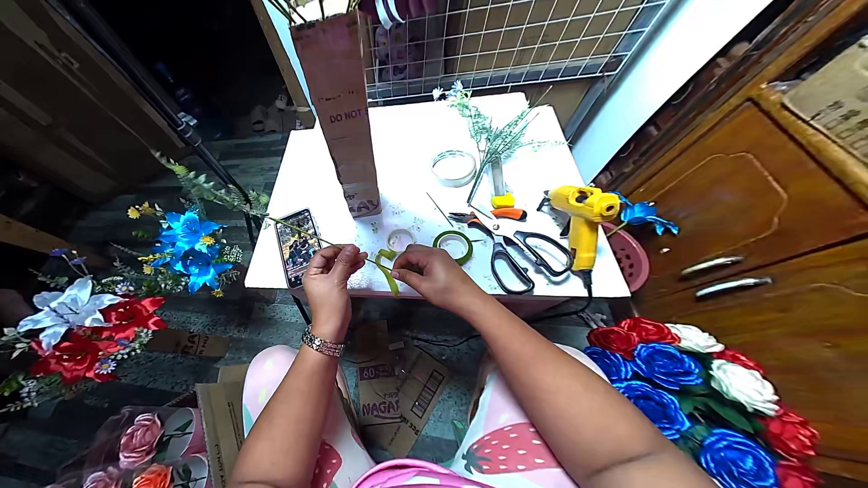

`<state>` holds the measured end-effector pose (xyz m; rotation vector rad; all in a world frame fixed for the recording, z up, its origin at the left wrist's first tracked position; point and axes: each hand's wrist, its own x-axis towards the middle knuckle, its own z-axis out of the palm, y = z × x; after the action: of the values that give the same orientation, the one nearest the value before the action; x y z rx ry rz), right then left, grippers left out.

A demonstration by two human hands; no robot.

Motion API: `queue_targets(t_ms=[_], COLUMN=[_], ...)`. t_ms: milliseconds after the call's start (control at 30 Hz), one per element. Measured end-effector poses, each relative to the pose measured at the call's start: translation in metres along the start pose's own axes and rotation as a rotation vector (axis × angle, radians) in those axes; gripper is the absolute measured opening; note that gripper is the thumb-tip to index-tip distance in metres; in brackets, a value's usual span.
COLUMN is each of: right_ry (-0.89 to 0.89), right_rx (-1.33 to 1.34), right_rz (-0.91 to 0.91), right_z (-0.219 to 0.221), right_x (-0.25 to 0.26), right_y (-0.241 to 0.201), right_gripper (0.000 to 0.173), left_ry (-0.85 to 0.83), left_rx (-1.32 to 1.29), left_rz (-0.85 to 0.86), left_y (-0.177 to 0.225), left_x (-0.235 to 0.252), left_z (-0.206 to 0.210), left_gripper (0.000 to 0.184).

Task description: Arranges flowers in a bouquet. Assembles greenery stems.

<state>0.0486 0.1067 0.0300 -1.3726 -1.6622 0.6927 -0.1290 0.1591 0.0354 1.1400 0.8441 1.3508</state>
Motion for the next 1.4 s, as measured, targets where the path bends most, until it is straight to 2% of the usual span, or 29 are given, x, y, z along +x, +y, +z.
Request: queue_targets(t_ms=[133,333,433,500,567,600,667,767,833,933,1033,1133,1200,1267,1333,1400], right_ry=[0.006,-0.007,-0.015,0.005,0.060,0.103,0.173,0.172,0.109,0.068,0.165,0.271,0.131,-0.144,-0.355,-0.425], right_rx=[-0.024,0.144,0.249,0.138,-0.127,-0.269,-0.497,-0.629,-0.657,-0.641,-0.524,-0.147,0.288,0.586,0.710,0.763], right_rz=[-0.020,0.169,0.248,0.202,0.134,0.161,0.347,0.637,0.709,0.706,0.647,0.408,0.391,0.445,0.479,0.512], right_z=[-0.008,-0.019,-0.018,-0.025,-0.046,-0.060,-0.085,-0.099,-0.098,-0.097,-0.099,-0.094,-0.081,-0.064,-0.046,-0.033], right_x=[0.002,0.003,0.002,-0.003,-0.011,-0.017,-0.030,-0.047,-0.048,-0.046,-0.044,-0.047,-0.049,-0.050,-0.049,-0.047], right_y=[0.003,0.001,0.002,-0.001,-0.007,-0.010,-0.011,-0.003,0.002,0.012,0.011,0.003,-0.008,-0.010,-0.008,-0.010], right_gripper=[0.013,0.015,0.016,0.020,0.028,0.028,0.030,0.040,0.049,0.059,0.052,0.050,0.044,0.041,0.045,0.041], left_ry=[-0.049,-0.261,-0.321,-0.312,-0.252,-0.206,-0.116,-0.037,-0.023,-0.008,0.007,0.018,0.016,0.017,0.015,0.008], left_rx=[0.101,0.019,-0.051,-0.066,-0.079,-0.090,-0.116,-0.140,-0.155,-0.167,-0.168,-0.162,-0.161,-0.164,-0.161,-0.161], left_rz=[0.053,0.126,0.153,0.155,0.147,0.141,0.127,0.103,0.092,0.083,0.084,0.084,0.086,0.094,0.102,0.107], left_y=[0.000,-0.001,-0.004,-0.007,-0.008,-0.008,-0.007,-0.004,-0.004,-0.005,-0.005,-0.006,-0.007,-0.007,-0.007,-0.007], left_x=[0.005,0.010,0.012,0.011,0.011,0.012,0.014,0.016,0.017,0.018,0.019,0.020,0.020,0.020,0.019,0.018], left_z=[-0.005,-0.012,-0.014,-0.012,-0.011,-0.011,-0.011,-0.011,-0.010,-0.006,-0.005,-0.004,-0.004,-0.003,-0.003,-0.003], left_gripper=[0.009,0.027,0.029,0.027,0.024,0.023,0.022,0.021,0.021,0.020,0.019,0.019,0.019,0.019,0.020,0.020])
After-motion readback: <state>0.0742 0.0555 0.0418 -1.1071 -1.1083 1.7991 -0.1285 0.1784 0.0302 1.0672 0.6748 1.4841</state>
